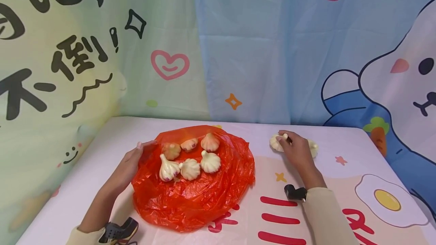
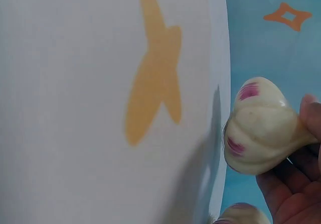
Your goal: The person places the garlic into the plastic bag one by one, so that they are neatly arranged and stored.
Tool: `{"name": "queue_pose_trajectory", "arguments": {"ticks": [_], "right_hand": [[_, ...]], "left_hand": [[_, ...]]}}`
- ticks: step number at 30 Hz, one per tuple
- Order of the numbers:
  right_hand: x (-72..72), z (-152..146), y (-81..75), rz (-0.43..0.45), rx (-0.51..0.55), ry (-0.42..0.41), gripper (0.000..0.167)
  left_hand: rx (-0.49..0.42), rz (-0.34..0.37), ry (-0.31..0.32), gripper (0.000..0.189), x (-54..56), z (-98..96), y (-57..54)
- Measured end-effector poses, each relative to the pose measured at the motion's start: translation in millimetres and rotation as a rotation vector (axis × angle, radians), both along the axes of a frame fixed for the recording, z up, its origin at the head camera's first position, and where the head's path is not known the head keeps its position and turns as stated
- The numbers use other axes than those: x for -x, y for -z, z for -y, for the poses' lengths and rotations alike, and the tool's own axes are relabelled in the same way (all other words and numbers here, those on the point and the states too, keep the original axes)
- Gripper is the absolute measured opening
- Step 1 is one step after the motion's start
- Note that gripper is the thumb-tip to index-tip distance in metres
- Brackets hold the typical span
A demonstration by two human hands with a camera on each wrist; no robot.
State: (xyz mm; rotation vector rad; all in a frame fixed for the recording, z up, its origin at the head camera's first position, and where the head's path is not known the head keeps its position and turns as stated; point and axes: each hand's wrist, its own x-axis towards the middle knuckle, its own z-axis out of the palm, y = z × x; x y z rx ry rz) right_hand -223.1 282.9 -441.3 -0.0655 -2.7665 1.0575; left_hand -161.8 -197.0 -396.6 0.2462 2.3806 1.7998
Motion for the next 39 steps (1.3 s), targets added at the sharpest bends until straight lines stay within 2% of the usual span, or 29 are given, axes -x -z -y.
{"name": "queue_pose_trajectory", "arguments": {"ticks": [9,11,16,18,19,22,26,31,39], "right_hand": [[-1.2,4.9,-7.6,0.005,0.004,-0.017,0.047],[5.9,0.1,2.4,-0.025,-0.017,-0.023,0.055],[6.7,4.2,0.0,-0.05,-0.034,-0.033,0.064],[-1.3,14.4,-14.5,-0.039,-0.027,-0.04,0.06],[-2.2,16.8,-17.1,-0.04,-0.02,-0.048,0.058],[-7.8,26.7,-26.2,-0.083,-0.025,-0.064,0.052],[-16.1,38.9,-41.6,-0.144,0.015,-0.125,0.043],[-20.4,47.5,-51.0,-0.174,0.022,-0.159,0.035],[-26.3,57.6,-60.0,-0.17,0.057,-0.189,0.035]], "left_hand": [[-0.012,-0.007,0.006,0.06,0.0,1.1,1.3],[-0.016,-0.008,0.006,0.06,0.1,1.5,1.4],[-0.023,-0.016,0.011,0.06,0.3,2.5,1.3],[-0.025,-0.016,0.013,0.06,0.1,2.6,1.1],[-0.025,-0.014,0.012,0.06,0.2,2.6,1.1],[-0.022,-0.011,0.01,0.06,0.1,2.1,1.0],[-0.021,-0.012,0.008,0.06,-0.1,1.8,0.7],[-0.013,-0.011,0.0,0.06,-0.5,1.7,-0.2],[0.013,-0.015,-0.001,0.058,-0.2,1.4,-1.2]]}}
